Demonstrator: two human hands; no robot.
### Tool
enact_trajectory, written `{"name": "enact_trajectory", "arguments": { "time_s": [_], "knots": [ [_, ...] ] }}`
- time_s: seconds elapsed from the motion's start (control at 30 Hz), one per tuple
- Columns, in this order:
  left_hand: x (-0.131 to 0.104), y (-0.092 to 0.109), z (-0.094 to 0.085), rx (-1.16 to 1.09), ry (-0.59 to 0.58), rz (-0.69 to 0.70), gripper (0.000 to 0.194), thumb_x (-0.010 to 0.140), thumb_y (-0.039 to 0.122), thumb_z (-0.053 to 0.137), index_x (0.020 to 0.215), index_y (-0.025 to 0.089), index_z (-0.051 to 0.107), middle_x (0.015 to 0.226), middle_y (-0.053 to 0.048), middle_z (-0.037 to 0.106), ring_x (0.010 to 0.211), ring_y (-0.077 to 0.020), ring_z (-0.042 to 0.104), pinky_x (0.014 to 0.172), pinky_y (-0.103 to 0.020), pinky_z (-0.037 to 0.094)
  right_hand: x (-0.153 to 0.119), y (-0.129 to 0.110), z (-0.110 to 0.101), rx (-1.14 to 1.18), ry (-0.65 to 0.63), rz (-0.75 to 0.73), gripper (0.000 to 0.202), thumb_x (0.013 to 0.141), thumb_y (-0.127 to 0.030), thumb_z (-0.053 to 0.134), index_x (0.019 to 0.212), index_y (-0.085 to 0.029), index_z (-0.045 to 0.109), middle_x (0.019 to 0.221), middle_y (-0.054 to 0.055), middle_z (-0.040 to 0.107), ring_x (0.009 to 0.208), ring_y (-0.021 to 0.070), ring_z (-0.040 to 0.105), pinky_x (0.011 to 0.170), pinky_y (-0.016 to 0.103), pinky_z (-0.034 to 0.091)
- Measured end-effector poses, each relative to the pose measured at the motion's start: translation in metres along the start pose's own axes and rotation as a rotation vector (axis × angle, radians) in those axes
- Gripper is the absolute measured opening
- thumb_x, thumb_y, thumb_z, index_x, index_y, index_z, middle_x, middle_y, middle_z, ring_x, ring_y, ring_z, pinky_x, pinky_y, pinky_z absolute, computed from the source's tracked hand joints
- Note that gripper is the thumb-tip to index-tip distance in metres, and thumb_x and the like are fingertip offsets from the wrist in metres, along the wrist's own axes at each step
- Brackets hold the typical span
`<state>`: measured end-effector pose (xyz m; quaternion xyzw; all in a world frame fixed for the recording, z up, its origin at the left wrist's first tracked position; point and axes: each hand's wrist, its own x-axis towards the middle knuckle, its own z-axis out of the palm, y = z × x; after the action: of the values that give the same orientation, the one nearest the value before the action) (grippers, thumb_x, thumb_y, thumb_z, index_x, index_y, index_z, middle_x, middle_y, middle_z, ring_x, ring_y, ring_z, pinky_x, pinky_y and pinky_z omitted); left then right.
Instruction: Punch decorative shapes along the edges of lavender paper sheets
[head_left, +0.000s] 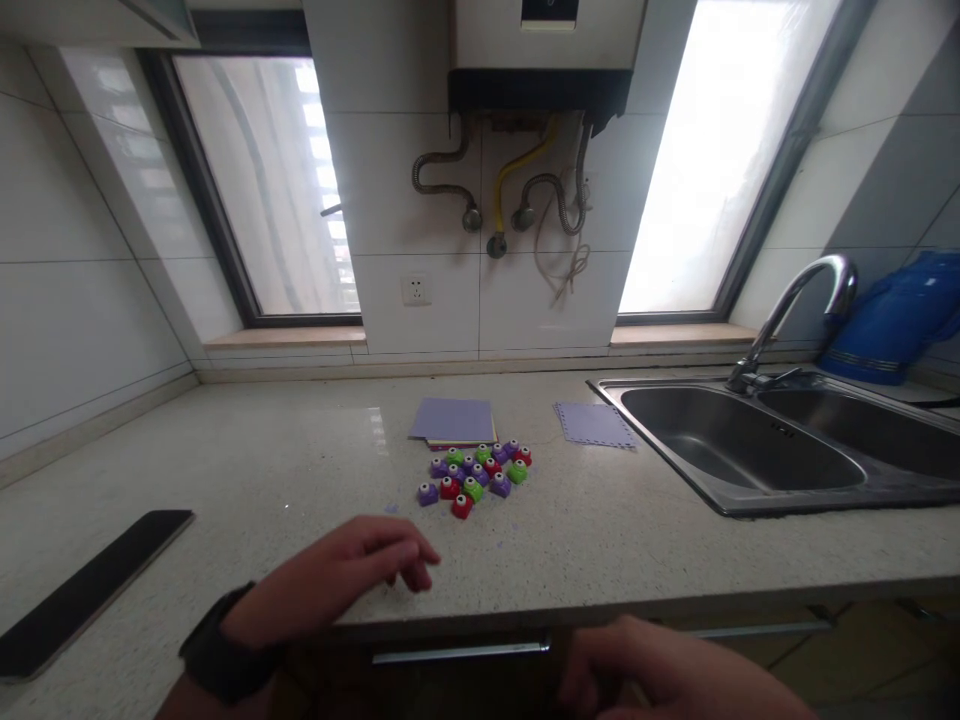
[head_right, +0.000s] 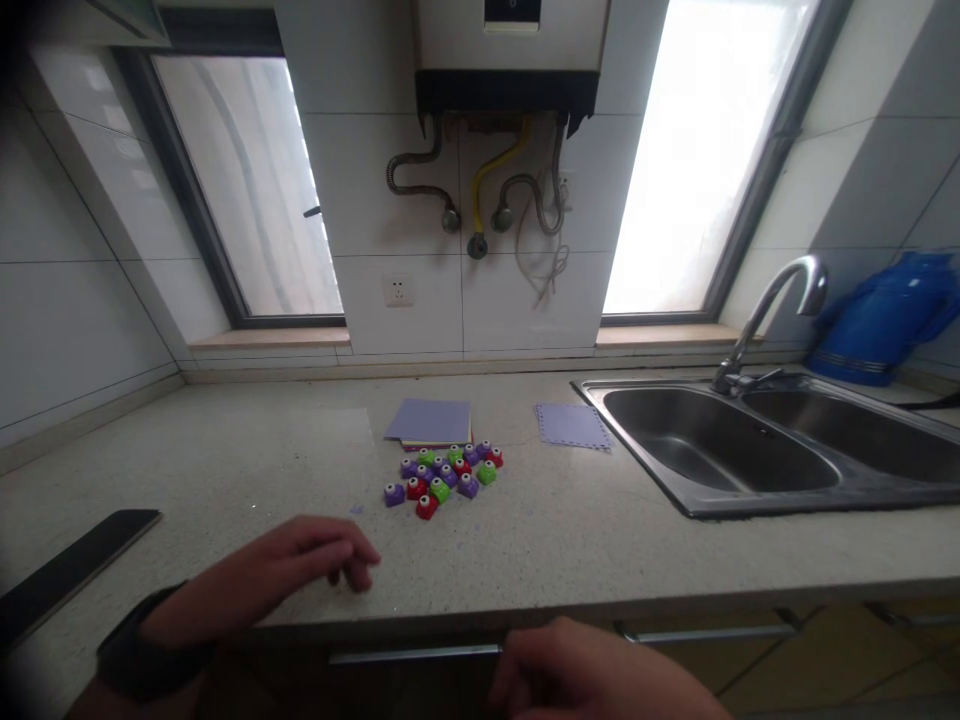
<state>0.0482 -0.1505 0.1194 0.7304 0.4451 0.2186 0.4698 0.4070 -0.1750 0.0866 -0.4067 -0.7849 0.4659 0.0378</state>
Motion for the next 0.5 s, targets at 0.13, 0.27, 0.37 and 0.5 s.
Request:
{"name": "enact_trajectory", "arguments": {
  "time_s": [0.13,0.27,0.37,0.5],
  "knots": [
    [0.058,-0.013,-0.045,-0.047,0.354,0.068,0.038,0.098,0.05,0.05,0.107,0.022,0.073,0.087,-0.004,0.072,0.081,-0.0187,0.066,0.07,-0.03,0.046,0.024,-0.036,-0.07,0.025,0.117,-0.162,0.034,0.094,-0.046,0.064,0.117,-0.022,0.07,0.107,0.008,0.076,0.103,0.0237,0.069,0.094,0.039,0.053],
    [0.123,-0.045,-0.074,-0.157,0.671,0.072,0.037,0.091,0.049,0.054,0.102,0.018,0.071,0.081,-0.005,0.069,0.076,-0.0191,0.065,0.061,-0.029,0.044,0.085,-0.034,-0.131,0.125,0.248,-0.366,0.033,0.095,-0.047,0.062,0.111,-0.02,0.07,0.108,0.009,0.074,0.101,0.0224,0.069,0.093,0.04,0.053],
    [0.151,-0.077,-0.084,-0.144,0.827,0.025,0.041,0.085,0.05,0.056,0.103,0.016,0.069,0.088,-0.008,0.068,0.083,-0.0215,0.065,0.062,-0.029,0.046,0.146,-0.003,-0.156,0.187,0.559,-0.419,0.034,0.091,-0.049,0.063,0.106,-0.019,0.07,0.097,0.009,0.074,0.094,0.023,0.068,0.091,0.043,0.053],
    [0.151,-0.117,-0.083,-0.093,0.865,-0.046,0.053,0.088,0.06,0.049,0.107,0.014,0.068,0.098,-0.012,0.069,0.092,-0.0257,0.065,0.067,-0.033,0.05,0.205,0.057,-0.154,0.263,0.91,-0.281,0.048,0.097,-0.056,0.043,0.118,-0.019,0.065,0.117,0.014,0.071,0.111,0.0282,0.066,0.095,0.05,0.052]
  ]
}}
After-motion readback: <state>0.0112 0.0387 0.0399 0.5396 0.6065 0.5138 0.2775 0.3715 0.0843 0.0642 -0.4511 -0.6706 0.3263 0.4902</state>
